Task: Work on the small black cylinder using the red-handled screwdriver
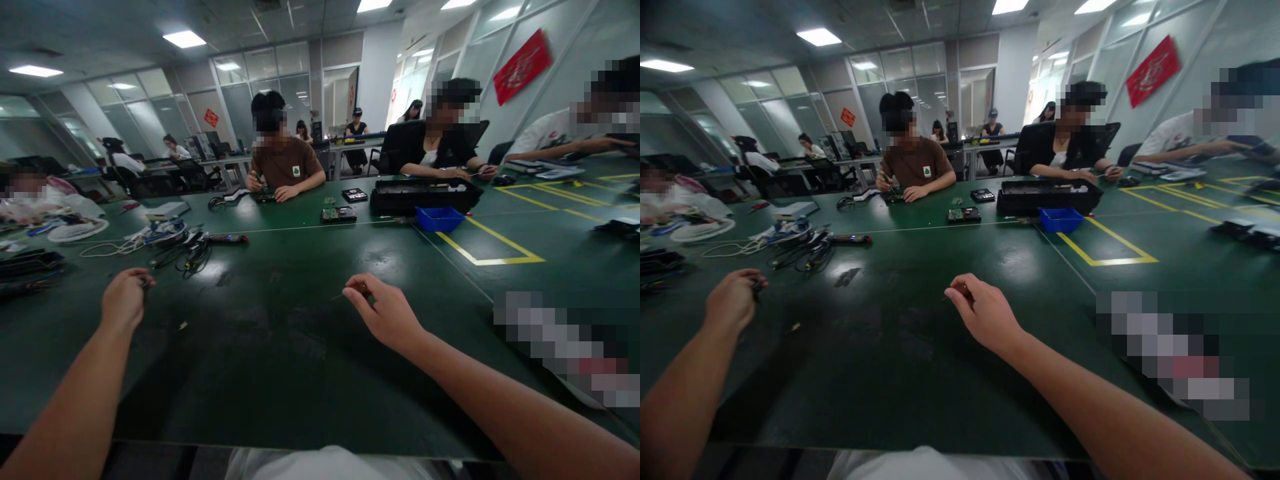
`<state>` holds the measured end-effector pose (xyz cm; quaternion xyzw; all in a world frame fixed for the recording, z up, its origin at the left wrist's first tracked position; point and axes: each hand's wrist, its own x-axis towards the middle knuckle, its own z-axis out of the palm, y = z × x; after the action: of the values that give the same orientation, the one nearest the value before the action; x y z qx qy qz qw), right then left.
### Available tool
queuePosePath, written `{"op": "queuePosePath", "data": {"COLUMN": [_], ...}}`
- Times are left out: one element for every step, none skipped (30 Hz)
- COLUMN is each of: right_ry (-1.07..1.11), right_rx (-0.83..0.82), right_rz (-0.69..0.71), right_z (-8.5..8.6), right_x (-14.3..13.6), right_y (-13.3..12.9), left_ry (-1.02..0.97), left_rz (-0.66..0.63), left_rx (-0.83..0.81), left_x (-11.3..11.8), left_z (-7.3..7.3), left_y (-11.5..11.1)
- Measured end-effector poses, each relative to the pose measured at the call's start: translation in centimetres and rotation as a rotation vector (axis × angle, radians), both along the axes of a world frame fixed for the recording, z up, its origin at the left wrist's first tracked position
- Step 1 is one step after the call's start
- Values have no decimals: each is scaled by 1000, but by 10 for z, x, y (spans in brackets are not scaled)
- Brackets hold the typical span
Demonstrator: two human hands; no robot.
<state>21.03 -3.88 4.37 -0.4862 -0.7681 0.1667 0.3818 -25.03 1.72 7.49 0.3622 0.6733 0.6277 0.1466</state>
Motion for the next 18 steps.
{"op": "queuePosePath", "data": {"right_ry": [-2,-4,-6,-5,-1,5,11,16,21,27,35,46,63,83,104,128,153,174], "right_rx": [-5,-9,-10,-11,-11,-14,-19,-24,-24,-19,-8,9,29,48,65,79,90,99], "right_rz": [-1,0,1,1,-1,-4,-10,-17,-26,-37,-51,-67,-83,-95,-102,-107,-112,-122], "right_z": [0,0,0,-1,-1,-1,-1,-1,0,0,1,1,1,1,1,1,1,0], "right_x": [0,1,1,2,3,3,4,4,4,5,5,5,5,5,5,5,5,6], "right_y": [0,0,0,0,0,0,0,0,-1,-1,-1,-2,-2,-2,-1,-1,-2,-2], "left_ry": [-54,-99,-139,-173,-205,-243,-338,-412,-454,-470,-466,-446,-411,-367,-324,-263,-189,-130], "left_rz": [-54,-123,-191,-267,-324,-396,-512,-618,-689,-761,-830,-878,-915,-954,-976,-1004,-1043,-1079], "left_rx": [-11,-21,-32,-48,-62,-70,-67,-70,-67,-81,-98,-103,-100,-96,-78,-74,-92,-111], "left_x": [11,24,38,52,67,83,99,115,132,149,165,181,197,211,224,235,245,253], "left_z": [-4,-8,-10,-12,-12,-12,-12,-12,-12,-13,-15,-18,-22,-26,-31,-36,-41,-46], "left_y": [9,17,22,25,27,27,25,22,19,15,10,6,2,-1,-5,-7,-9,-11]}}
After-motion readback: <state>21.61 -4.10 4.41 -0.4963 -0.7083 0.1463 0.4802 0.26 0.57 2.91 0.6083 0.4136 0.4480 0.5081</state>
